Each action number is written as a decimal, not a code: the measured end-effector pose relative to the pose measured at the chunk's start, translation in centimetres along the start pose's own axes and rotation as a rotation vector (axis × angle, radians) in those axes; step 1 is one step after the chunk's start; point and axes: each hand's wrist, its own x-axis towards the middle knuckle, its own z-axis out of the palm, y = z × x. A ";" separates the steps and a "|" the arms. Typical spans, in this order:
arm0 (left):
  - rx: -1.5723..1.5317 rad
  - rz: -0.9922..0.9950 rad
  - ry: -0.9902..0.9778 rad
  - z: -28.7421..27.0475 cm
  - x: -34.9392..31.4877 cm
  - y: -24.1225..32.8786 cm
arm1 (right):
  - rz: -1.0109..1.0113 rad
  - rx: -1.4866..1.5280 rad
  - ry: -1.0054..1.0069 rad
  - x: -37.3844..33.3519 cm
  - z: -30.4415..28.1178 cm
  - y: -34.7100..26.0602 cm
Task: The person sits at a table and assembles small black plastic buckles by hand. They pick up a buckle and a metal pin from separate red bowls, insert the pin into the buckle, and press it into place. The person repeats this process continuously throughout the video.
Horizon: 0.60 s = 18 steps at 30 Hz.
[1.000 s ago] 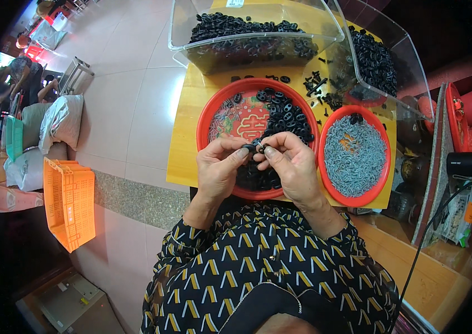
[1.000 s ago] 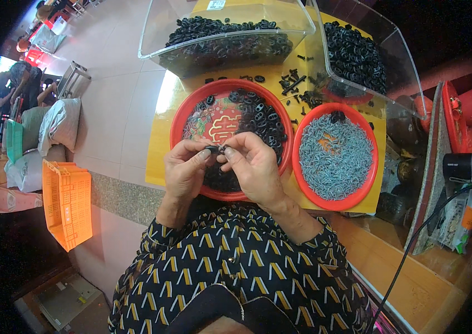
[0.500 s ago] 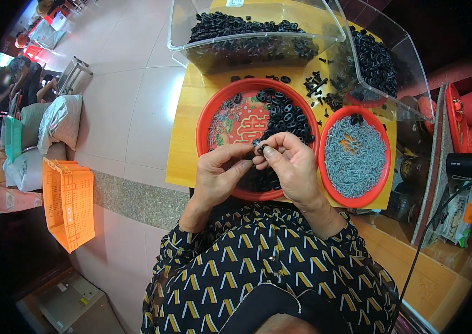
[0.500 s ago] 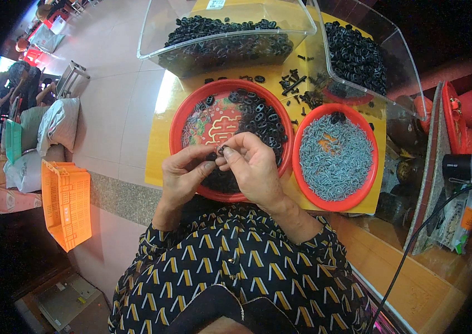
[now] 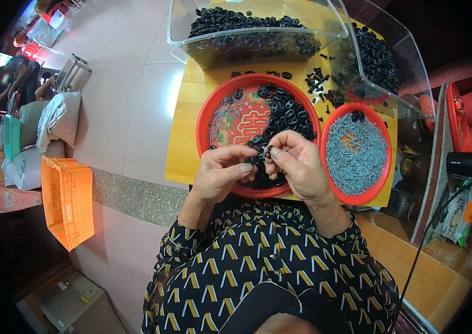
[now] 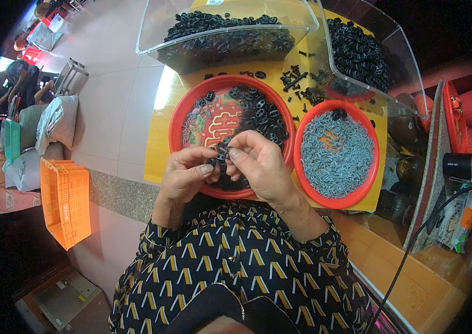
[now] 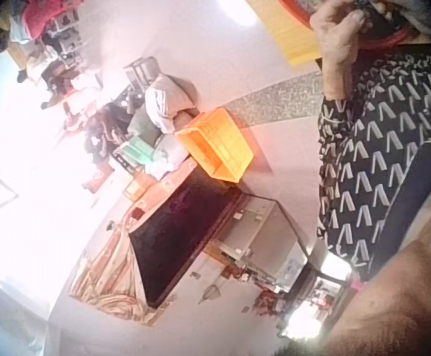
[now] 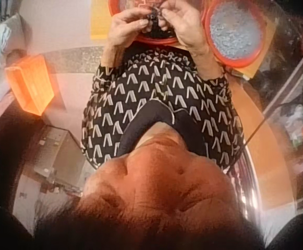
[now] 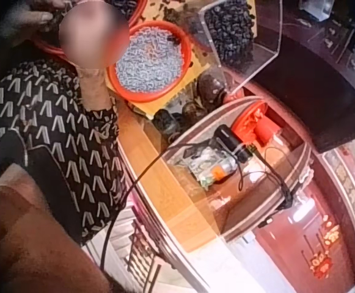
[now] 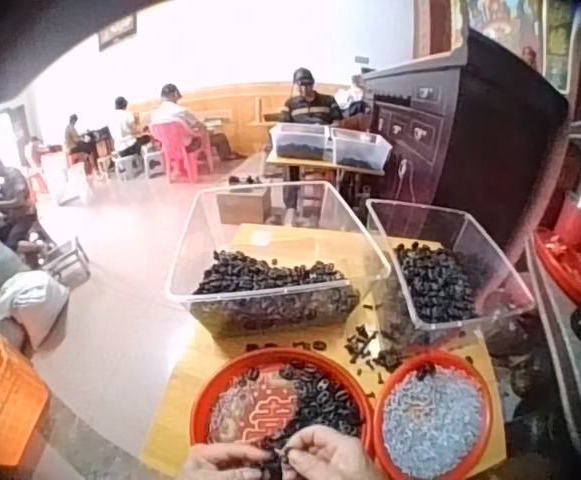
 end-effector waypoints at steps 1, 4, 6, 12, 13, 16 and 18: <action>0.003 0.007 -0.028 -0.2 0.0 -0.1 | 0.002 -0.015 0.006 -0.1 -0.1 0.0; -0.075 0.004 -0.068 -0.5 0.0 0.0 | 0.016 -0.068 0.043 -0.4 -0.1 -0.2; -0.128 0.015 -0.076 -0.5 0.0 0.0 | 0.014 -0.100 0.061 -0.7 0.1 -0.5; -0.074 0.142 -0.076 -0.7 0.3 -0.8 | -0.004 -0.189 0.073 -1.1 1.2 -1.0; -0.066 0.166 -0.080 -0.8 0.4 -1.0 | -0.006 -0.213 0.082 -1.1 1.2 -0.9; -0.038 0.185 -0.049 -0.6 0.3 -1.0 | -0.005 -0.235 0.084 -1.0 1.4 -0.8; -0.015 0.176 -0.033 -0.6 0.2 -0.9 | -0.004 -0.240 0.077 -1.0 1.5 -0.8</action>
